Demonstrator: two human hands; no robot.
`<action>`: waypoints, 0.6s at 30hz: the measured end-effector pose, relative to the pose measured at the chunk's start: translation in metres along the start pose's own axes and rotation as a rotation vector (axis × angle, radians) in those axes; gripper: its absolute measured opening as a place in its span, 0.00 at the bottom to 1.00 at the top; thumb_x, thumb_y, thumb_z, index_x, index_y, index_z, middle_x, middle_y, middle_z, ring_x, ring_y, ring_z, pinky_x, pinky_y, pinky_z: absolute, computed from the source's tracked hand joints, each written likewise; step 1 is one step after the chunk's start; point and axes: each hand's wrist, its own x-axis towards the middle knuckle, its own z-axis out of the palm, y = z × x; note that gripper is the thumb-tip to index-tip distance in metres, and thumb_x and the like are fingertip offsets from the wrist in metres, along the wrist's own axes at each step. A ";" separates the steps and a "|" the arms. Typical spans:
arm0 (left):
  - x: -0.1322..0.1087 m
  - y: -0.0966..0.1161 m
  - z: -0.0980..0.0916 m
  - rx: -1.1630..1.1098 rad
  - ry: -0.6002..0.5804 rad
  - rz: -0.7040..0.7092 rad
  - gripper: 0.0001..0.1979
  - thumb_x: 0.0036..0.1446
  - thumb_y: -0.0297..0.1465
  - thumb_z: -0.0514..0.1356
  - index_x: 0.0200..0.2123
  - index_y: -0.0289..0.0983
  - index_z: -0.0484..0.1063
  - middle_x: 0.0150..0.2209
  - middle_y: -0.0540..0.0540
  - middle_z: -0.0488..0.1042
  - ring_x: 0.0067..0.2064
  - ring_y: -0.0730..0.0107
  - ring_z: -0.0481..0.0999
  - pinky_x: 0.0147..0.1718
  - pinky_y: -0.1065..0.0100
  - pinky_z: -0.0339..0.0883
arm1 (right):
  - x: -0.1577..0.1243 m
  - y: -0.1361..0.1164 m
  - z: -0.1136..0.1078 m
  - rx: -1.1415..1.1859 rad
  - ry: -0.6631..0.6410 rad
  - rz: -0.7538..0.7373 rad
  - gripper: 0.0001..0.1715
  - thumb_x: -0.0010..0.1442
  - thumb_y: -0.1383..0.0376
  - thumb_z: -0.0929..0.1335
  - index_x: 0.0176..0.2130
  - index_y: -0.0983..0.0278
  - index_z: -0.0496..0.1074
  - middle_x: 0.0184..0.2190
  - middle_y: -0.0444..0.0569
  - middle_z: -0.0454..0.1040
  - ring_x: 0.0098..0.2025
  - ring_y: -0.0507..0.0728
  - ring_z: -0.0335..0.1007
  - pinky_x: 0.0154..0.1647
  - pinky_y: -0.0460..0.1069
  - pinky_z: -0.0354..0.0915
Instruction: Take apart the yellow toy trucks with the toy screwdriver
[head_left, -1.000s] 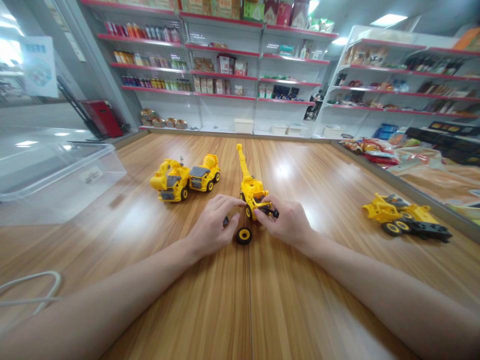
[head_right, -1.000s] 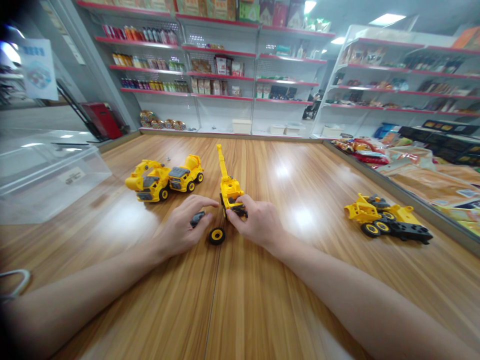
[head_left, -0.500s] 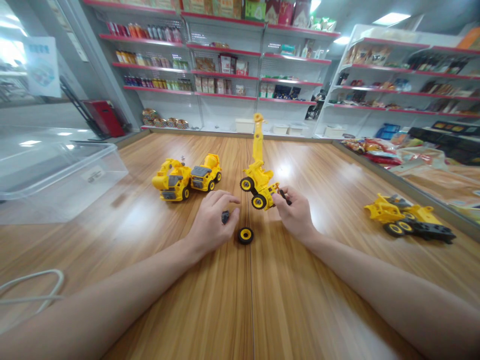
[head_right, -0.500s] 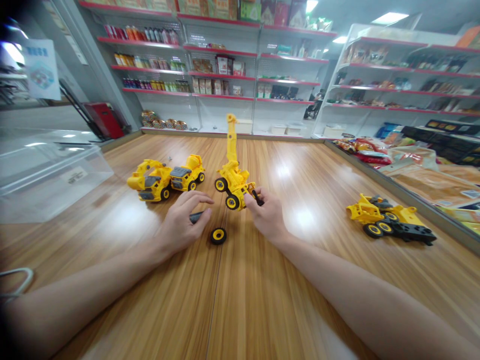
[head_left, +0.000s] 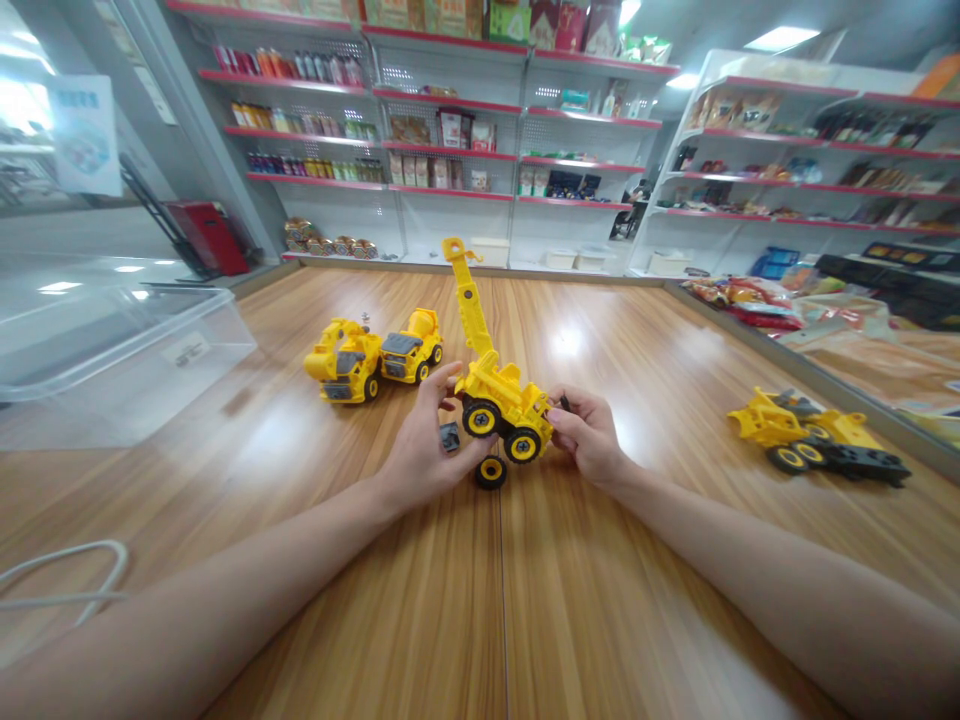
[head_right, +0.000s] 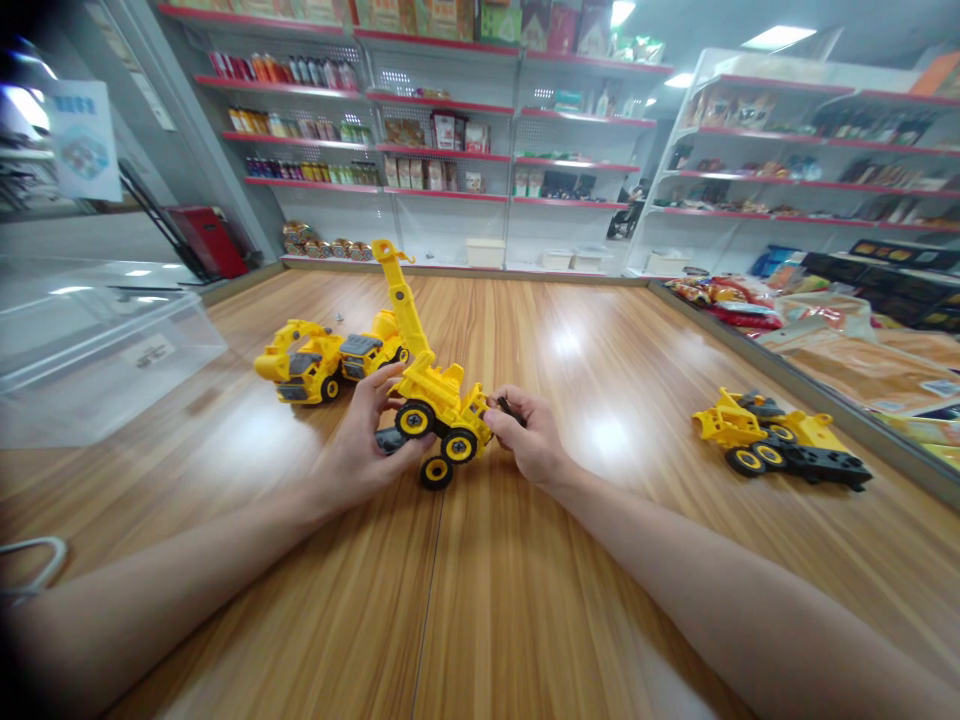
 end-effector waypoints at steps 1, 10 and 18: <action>0.000 0.000 0.000 -0.008 -0.006 -0.002 0.42 0.51 0.35 0.67 0.64 0.39 0.49 0.55 0.37 0.66 0.53 0.56 0.71 0.51 0.55 0.67 | 0.000 0.000 0.000 -0.032 0.023 -0.023 0.14 0.57 0.57 0.70 0.30 0.63 0.66 0.18 0.36 0.56 0.17 0.45 0.46 0.17 0.43 0.44; 0.001 0.003 -0.003 0.046 -0.018 0.033 0.40 0.54 0.34 0.65 0.66 0.40 0.50 0.60 0.38 0.64 0.55 0.56 0.70 0.52 0.56 0.67 | -0.003 -0.012 0.005 -0.566 0.186 -0.256 0.12 0.65 0.59 0.65 0.32 0.64 0.69 0.24 0.42 0.64 0.25 0.50 0.59 0.26 0.46 0.56; 0.002 -0.003 0.001 0.236 -0.040 -0.006 0.38 0.53 0.34 0.65 0.63 0.40 0.52 0.59 0.39 0.66 0.60 0.52 0.66 0.59 0.51 0.60 | 0.005 -0.008 0.000 -0.824 0.181 -0.309 0.10 0.66 0.62 0.64 0.36 0.63 0.72 0.34 0.48 0.71 0.35 0.54 0.68 0.37 0.48 0.62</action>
